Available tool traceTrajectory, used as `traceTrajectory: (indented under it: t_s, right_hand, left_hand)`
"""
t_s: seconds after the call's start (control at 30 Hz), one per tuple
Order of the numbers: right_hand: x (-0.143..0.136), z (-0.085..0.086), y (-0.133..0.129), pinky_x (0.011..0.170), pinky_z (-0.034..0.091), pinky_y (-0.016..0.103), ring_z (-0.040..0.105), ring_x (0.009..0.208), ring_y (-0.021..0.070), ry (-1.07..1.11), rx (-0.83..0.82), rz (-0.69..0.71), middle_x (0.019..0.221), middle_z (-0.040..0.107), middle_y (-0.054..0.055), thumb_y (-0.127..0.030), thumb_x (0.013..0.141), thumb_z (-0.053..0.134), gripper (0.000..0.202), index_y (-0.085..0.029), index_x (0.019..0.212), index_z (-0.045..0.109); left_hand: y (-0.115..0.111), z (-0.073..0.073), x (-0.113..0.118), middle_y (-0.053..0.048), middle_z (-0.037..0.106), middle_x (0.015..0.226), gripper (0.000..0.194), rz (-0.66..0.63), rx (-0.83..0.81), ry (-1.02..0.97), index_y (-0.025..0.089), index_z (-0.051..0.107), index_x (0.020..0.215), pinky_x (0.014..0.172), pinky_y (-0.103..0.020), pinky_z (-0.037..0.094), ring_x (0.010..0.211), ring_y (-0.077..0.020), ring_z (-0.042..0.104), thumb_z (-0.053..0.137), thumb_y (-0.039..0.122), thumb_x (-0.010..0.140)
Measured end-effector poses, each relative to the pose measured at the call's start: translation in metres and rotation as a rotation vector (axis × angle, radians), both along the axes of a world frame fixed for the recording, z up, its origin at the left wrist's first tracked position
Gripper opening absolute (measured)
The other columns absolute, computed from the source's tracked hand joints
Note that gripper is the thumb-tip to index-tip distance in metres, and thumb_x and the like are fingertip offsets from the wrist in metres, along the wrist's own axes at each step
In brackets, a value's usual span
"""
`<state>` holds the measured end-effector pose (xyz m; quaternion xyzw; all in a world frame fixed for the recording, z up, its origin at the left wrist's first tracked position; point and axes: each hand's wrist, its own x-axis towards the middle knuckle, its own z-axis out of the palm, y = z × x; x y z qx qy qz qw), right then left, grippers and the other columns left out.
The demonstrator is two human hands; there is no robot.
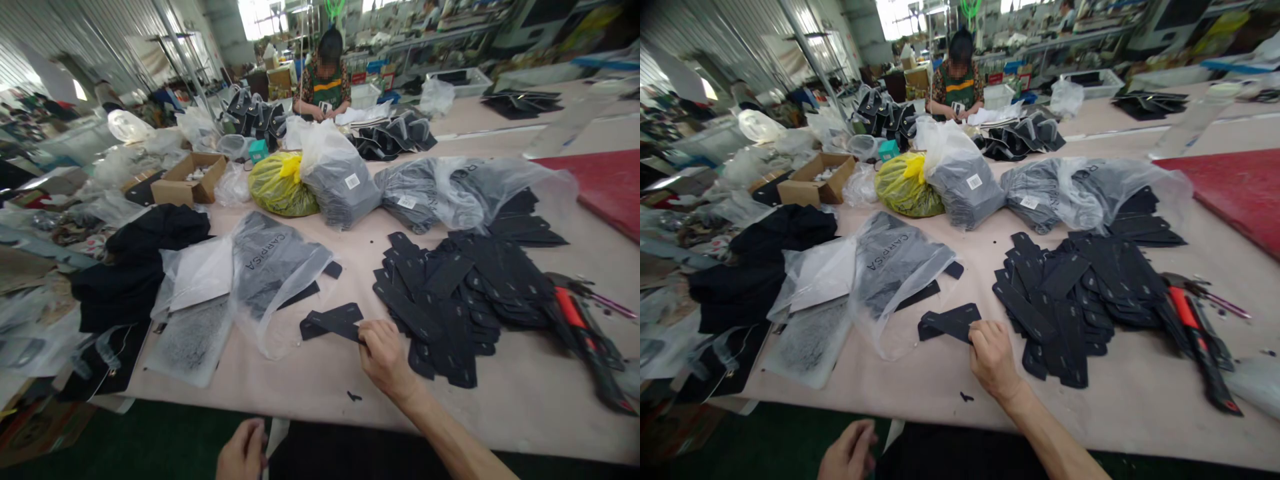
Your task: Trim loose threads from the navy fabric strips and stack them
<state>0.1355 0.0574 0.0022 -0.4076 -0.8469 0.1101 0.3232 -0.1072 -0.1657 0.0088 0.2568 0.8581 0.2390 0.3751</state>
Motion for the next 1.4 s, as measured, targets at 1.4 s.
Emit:
traceTrajectory:
  t_s: [1.4]
  right_hand:
    - [0.063, 0.006, 0.023, 0.064, 0.044, 0.03, 0.055, 0.065, 0.0167, 0.589, -0.987, -0.16, 0.069, 0.063, -0.001, -0.039, 0.079, 0.064, 0.02, -0.02, 0.082, 0.068]
  left_hand:
    - [0.188, -0.017, 0.029, -0.011, 0.052, 0.118, 0.037, -0.663, 0.071, 0.555, 0.017, 0.058, 0.109, 0.093, -0.04, 0.038, 0.112, -0.029, 0.046, 0.065, 0.024, 0.073]
